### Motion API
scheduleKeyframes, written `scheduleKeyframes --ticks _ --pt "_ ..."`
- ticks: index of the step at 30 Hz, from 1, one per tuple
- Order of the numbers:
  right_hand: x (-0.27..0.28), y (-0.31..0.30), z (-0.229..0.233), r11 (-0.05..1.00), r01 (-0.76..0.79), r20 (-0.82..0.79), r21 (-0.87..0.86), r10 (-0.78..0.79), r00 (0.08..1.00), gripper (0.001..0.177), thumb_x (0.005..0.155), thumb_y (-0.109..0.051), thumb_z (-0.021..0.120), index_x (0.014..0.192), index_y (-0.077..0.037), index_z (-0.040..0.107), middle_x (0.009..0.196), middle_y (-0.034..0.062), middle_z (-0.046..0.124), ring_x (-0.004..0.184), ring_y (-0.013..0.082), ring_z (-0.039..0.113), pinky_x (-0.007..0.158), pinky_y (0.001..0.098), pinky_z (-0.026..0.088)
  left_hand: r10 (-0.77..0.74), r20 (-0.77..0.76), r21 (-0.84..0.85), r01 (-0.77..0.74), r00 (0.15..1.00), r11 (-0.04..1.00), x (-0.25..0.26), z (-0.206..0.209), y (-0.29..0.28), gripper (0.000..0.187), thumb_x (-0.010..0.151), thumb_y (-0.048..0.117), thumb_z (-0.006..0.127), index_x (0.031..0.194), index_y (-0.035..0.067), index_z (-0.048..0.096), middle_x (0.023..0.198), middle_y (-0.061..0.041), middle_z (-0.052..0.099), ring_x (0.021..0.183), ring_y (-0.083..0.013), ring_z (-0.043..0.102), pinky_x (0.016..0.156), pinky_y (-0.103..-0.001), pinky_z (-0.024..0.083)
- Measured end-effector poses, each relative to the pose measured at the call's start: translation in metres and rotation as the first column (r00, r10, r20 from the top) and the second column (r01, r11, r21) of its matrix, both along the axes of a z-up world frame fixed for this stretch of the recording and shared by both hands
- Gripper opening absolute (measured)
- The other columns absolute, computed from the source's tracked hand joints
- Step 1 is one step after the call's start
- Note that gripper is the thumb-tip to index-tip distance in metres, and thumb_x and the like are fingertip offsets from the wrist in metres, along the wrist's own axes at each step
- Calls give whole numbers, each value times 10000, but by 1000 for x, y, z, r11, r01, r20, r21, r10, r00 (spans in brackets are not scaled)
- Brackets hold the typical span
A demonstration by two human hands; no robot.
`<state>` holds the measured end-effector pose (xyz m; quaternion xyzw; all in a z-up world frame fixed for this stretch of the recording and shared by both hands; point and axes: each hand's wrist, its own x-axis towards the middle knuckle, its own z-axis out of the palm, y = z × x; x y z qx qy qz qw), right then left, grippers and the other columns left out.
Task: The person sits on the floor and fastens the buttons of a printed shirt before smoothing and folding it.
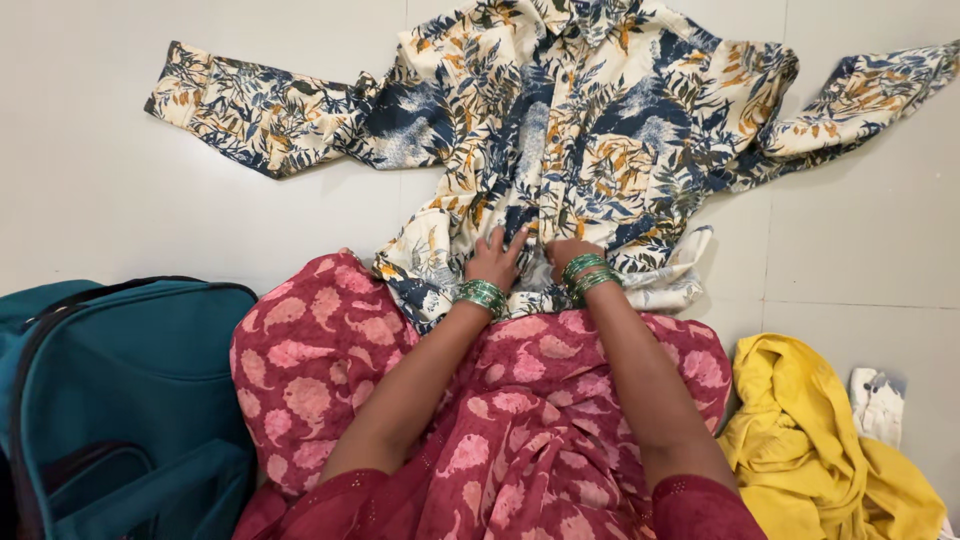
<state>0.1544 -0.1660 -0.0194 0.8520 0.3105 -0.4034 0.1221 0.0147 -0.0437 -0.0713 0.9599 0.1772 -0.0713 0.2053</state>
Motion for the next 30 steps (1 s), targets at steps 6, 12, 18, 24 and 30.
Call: scheduleKeyframes --ticks 6,12,18,24,30 --pt "-7 9 41 985 136 101 103 -146 984 272 897 -386 724 1100 -205 737 1116 124 731 1031 333 708 873 481 558 -37 62 145 28 997 989 -19 12 -7 678 861 91 705 1474 318 524 1248 -97 531 978 -295 630 550 -376 595" --pt "2 27 39 774 129 306 620 -390 868 296 835 -354 796 997 -161 642 984 67 690 831 301 702 665 475 552 -20 161 -71 31 987 997 -5 41 0 183 1004 137 637 1186 117 647 1073 -86 595 973 -235 646 632 -347 586" --pt "5 34 16 759 19 368 650 -337 867 461 716 -359 861 1011 -140 583 985 81 652 834 320 684 630 468 545 248 334 -352 -123 909 928 43 44 13 240 937 76 616 1175 50 634 1106 -123 628 1050 -317 651 835 -446 569" --pt "21 25 -15 753 -35 451 658 -356 818 305 830 -295 797 1008 -116 626 962 114 651 882 342 674 687 489 548 232 313 -326 -125 921 937 79 16 18 397 929 67 610 1319 142 618 1151 -111 616 1106 -317 643 849 -438 571" --pt "27 20 -11 678 133 334 723 -511 792 147 832 -245 760 916 -129 726 897 117 645 857 347 655 687 496 535 243 286 -313 -149 927 938 92 23 16 250 875 122 661 1120 170 654 1073 -99 605 1022 -326 642 800 -469 552"
